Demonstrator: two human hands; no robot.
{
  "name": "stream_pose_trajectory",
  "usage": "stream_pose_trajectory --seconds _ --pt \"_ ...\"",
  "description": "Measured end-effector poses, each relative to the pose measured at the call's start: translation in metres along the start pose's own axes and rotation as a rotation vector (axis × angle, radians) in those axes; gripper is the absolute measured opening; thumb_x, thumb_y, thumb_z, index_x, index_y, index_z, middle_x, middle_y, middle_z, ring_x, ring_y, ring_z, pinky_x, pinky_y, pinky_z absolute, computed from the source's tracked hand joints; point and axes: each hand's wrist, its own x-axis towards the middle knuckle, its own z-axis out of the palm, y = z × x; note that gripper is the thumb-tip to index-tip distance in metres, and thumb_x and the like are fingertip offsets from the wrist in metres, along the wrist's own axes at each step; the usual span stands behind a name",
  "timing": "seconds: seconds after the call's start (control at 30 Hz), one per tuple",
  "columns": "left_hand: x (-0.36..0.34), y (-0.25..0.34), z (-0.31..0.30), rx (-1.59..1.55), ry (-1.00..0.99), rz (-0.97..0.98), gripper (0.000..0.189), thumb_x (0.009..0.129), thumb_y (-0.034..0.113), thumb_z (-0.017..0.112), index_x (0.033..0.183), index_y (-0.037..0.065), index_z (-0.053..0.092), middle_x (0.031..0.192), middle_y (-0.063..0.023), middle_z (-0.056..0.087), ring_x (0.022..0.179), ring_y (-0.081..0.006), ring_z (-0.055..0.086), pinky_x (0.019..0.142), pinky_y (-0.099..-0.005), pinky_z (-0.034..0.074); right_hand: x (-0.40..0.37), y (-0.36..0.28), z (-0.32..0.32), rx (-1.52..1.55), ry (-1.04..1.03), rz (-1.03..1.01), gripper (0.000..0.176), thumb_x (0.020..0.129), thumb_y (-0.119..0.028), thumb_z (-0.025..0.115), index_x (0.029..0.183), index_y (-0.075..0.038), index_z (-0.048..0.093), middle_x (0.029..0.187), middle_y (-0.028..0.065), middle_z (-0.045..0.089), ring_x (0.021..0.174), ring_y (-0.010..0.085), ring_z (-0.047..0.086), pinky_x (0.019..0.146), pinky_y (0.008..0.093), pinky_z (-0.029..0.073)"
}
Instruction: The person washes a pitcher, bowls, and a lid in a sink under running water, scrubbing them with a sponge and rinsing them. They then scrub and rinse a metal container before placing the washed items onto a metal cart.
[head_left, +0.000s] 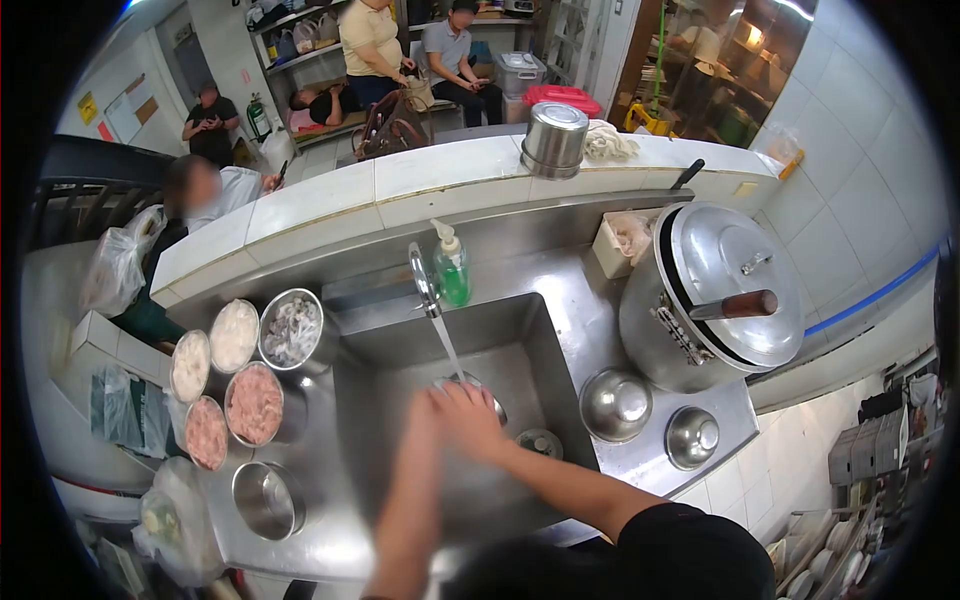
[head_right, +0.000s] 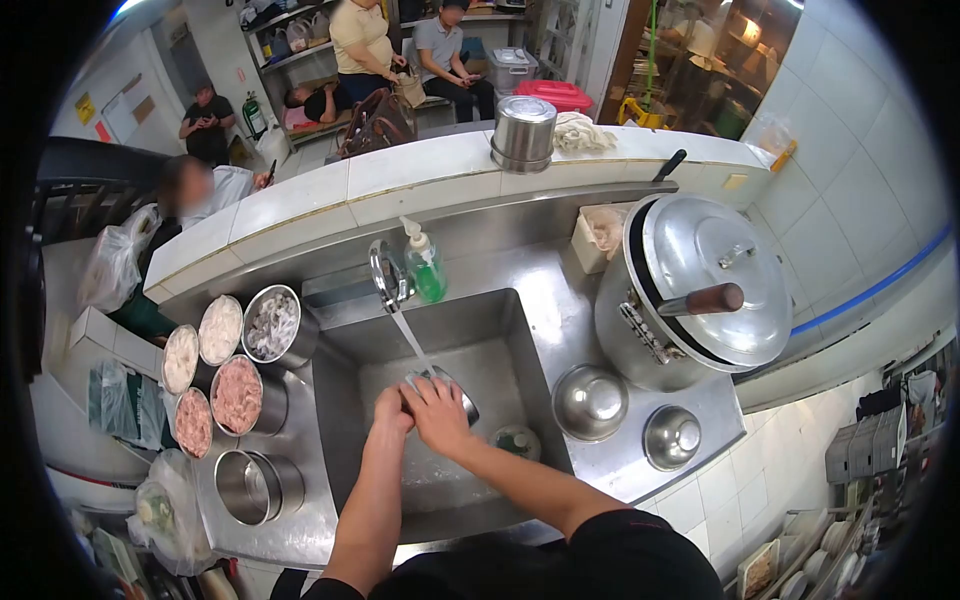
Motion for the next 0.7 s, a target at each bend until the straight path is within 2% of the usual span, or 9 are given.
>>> stream_pose_trajectory --seconds 0.07,0.17,0.23,0.3,0.37,0.4,0.5,0.6,0.7 --pt "0.005 -0.004 -0.01 0.1 0.077 0.033 0.045 0.109 0.044 0.05 0.126 0.003 0.059 0.12 -0.0166 0.066 0.109 -0.0319 0.067 0.093 -0.05 0.056 -0.039 0.001 0.019 -0.018 0.126 -0.071 0.051 0.101 -0.015 0.053 0.151 -0.013 0.05 0.157 0.0198 0.044 0.143 0.0424 0.043 0.115 0.0526 0.037" --pt "-0.051 0.011 0.037 -0.043 0.3 0.048 0.044 0.108 0.042 0.051 0.127 0.003 0.058 0.12 -0.0146 0.066 0.109 -0.0307 0.067 0.096 -0.0492 0.055 -0.056 0.023 0.068 0.319 0.253 0.127 0.059 0.103 -0.017 0.055 0.159 -0.015 0.039 0.164 0.0195 0.033 0.143 0.0391 0.041 0.118 0.0546 0.032" --pt "-0.055 0.009 0.037 -0.109 0.359 0.133 0.045 0.107 0.042 0.055 0.125 0.001 0.059 0.118 -0.0124 0.066 0.105 -0.0284 0.068 0.094 -0.0474 0.055 -0.042 0.032 0.072 1.057 0.481 0.449 0.062 0.105 -0.037 0.055 0.161 -0.017 0.035 0.165 0.0154 0.032 0.144 0.0327 0.042 0.116 0.0528 0.034" --pt "-0.062 0.011 0.032 -0.187 0.378 0.111 0.044 0.106 0.042 0.059 0.12 0.001 0.063 0.112 -0.0092 0.068 0.097 -0.0236 0.067 0.087 -0.0421 0.055 -0.017 0.072 0.045 1.686 0.158 0.937 0.077 0.103 -0.059 0.05 0.16 -0.01 0.036 0.165 0.0111 0.034 0.15 0.026 0.038 0.118 0.0458 0.035" --pt "-0.033 0.008 0.0 0.395 0.251 0.356 0.045 0.103 0.043 0.063 0.118 0.001 0.067 0.109 -0.0083 0.072 0.09 -0.0213 0.066 0.082 -0.0383 0.054 0.001 0.101 0.004 1.589 -0.239 0.95 0.087 0.097 -0.072 0.05 0.16 -0.012 0.038 0.163 0.0116 0.038 0.15 0.0267 0.037 0.115 0.0473 0.039" --pt "-0.036 0.008 0.005 0.535 0.199 0.56 0.044 0.101 0.041 0.066 0.11 -0.002 0.071 0.098 -0.0122 0.074 0.082 -0.0209 0.064 0.077 -0.0377 0.053 0.006 0.102 -0.007 1.593 -0.228 0.963 0.087 0.097 -0.072 0.05 0.16 -0.012 0.038 0.163 0.0116 0.038 0.15 0.0267 0.037 0.115 0.0473 0.039" --pt "-0.057 0.033 0.038 0.964 0.263 0.839 0.048 0.096 0.044 0.069 0.11 -0.002 0.073 0.091 -0.0155 0.076 0.085 -0.0299 0.072 0.08 -0.0431 0.055 0.018 0.086 -0.017 1.403 -0.167 0.962 0.09 0.094 -0.076 0.053 0.158 -0.013 0.041 0.16 0.0117 0.044 0.148 0.026 0.04 0.113 0.0497 0.041" --pt "-0.046 0.053 0.052 1.075 0.231 0.99 0.046 0.096 0.039 0.07 0.095 -0.008 0.071 0.08 -0.0216 0.073 0.077 -0.0239 0.07 0.074 -0.0419 0.053 0.03 0.079 -0.005 1.515 0.073 0.978 0.071 0.101 -0.063 0.052 0.155 -0.016 0.047 0.154 0.0122 0.05 0.141 0.028 0.047 0.112 0.0447 0.041" --pt "-0.05 0.058 0.06 1.105 0.273 0.874 0.049 0.096 0.042 0.069 0.098 -0.007 0.072 0.086 -0.0243 0.074 0.083 -0.031 0.073 0.076 -0.0446 0.053 0.035 0.075 0.024 1.374 0.374 0.763 0.061 0.106 -0.048 0.052 0.155 -0.011 0.046 0.157 0.0176 0.047 0.145 0.0322 0.044 0.117 0.0422 0.038"
